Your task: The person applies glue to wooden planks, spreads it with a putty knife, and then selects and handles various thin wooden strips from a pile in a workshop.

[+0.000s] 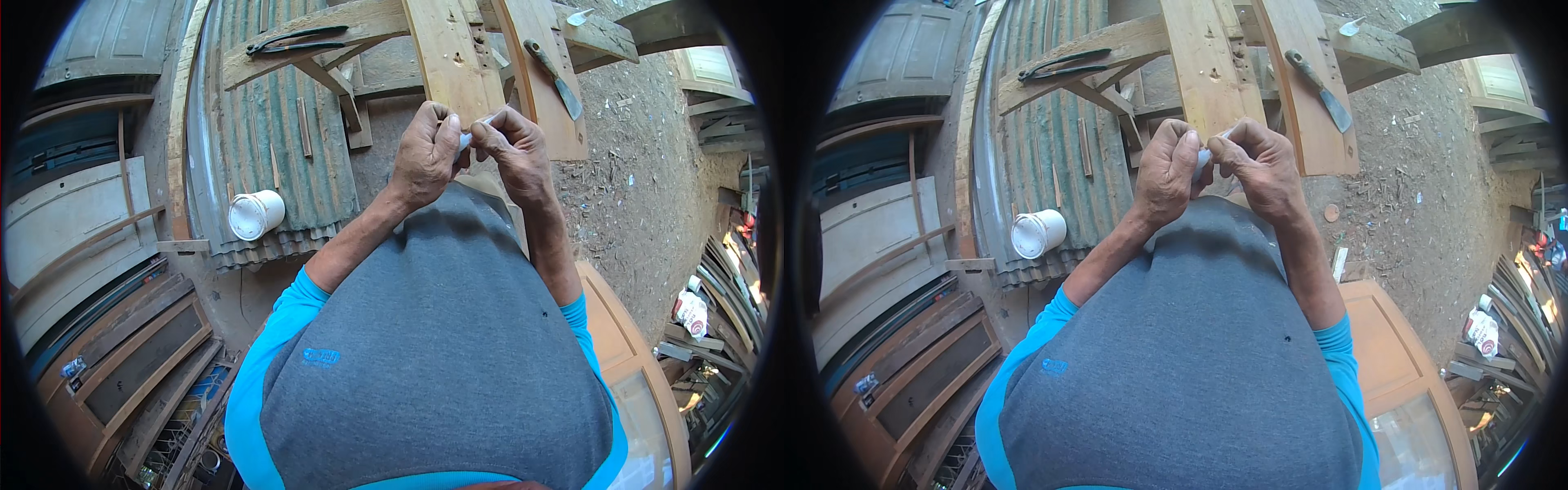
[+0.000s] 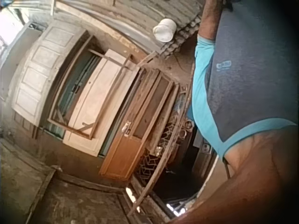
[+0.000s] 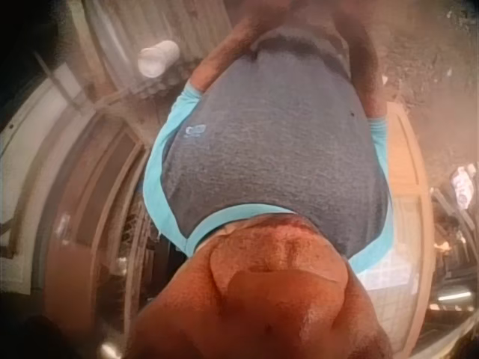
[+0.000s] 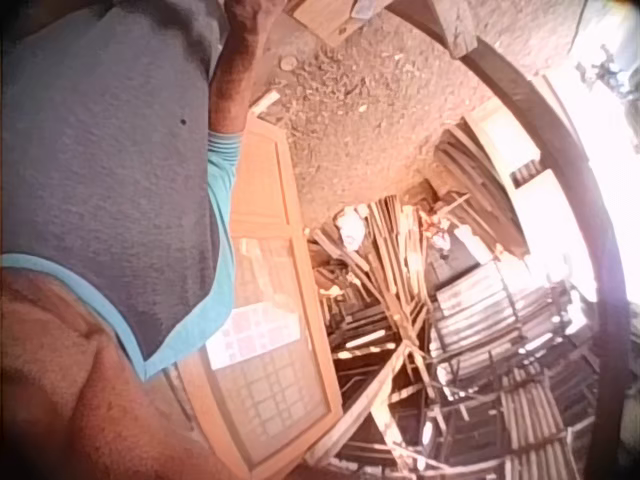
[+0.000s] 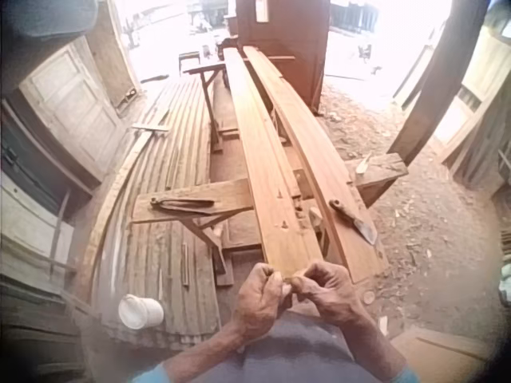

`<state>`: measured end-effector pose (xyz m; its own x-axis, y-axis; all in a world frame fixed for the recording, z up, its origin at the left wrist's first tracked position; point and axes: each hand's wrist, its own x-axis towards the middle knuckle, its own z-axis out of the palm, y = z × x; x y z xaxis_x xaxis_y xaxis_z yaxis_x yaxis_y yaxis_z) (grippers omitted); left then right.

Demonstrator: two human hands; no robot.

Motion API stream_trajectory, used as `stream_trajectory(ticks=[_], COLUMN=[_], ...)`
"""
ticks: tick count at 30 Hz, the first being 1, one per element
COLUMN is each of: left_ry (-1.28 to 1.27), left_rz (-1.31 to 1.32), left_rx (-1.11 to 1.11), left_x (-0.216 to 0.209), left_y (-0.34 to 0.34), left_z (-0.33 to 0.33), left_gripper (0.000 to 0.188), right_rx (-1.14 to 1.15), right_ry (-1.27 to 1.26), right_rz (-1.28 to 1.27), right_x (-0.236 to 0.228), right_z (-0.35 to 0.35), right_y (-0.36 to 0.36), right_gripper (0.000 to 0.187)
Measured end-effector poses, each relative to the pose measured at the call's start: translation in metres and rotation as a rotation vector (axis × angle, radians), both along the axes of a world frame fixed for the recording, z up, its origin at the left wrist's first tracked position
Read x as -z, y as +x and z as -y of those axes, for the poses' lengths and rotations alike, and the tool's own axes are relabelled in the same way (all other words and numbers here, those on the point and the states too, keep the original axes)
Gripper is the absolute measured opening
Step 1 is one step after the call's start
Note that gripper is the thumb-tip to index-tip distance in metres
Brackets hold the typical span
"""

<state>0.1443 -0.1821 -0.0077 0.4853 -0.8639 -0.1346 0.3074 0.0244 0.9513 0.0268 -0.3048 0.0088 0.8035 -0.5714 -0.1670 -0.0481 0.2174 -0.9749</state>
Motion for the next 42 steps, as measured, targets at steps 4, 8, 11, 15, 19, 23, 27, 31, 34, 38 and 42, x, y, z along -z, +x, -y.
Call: stream_trajectory(ticks=[4, 8, 11, 15, 19, 23, 27, 31, 34, 38, 42], left_ry=[0.039, 0.008, 0.006, 0.032, 0.068, 0.054, 0.038, 0.015, -0.05, -0.012, 0.051], left_rz=[-0.057, -0.055, -0.118, -0.102, 0.022, 0.026, -0.203, -0.108, -0.004, -0.026, -0.04], left_rx=[0.024, 0.059, 0.056, 0.0, -0.016, 0.044, 0.102, 0.081, 0.037, 0.049, 0.129], left_x=[-0.004, 0.002, 0.002, 0.003, 0.014, -0.003, -0.014, -0.024, -0.015, -0.019, -0.021], left_y=[0.003, 0.004, 0.0, -0.006, -0.026, -0.041, -0.067, -0.116, -0.155, -0.193, -0.211], left_z=[0.003, 0.004, 0.007, 0.009, 0.021, 0.044, 0.079, 0.128, 0.168, 0.202, 0.219], left_gripper=[0.023, 0.025, 0.024, 0.02, 0.02, 0.021, 0.019, 0.022, 0.027, 0.033, 0.042], right_rx=[-0.012, 0.052, 0.1, 0.094, 0.155, 0.131, 0.106, 0.158, 0.088, 0.107, 0.052], right_ry=[0.003, 0.028, 0.081, 0.01, -0.074, -0.062, 0.008, -0.134, -0.179, 0.004, -0.033], right_rz=[-0.049, -0.058, -0.027, -0.138, -0.066, -0.002, -0.043, 0.013, 0.009, 0.036, 0.021], right_x=[-0.007, -0.002, 0.003, -0.007, -0.002, 0.005, -0.008, -0.002, -0.006, -0.016, -0.018], right_z=[0.0, 0.001, 0.0, 0.001, 0.0, 0.026, 0.06, 0.103, 0.137, 0.164, 0.194], right_y=[-0.001, -0.004, -0.008, -0.01, -0.034, -0.059, -0.084, -0.138, -0.171, -0.201, -0.223], right_gripper=[0.02, 0.023, 0.026, 0.024, 0.018, 0.014, 0.016, 0.02, 0.019, 0.015, 0.016])
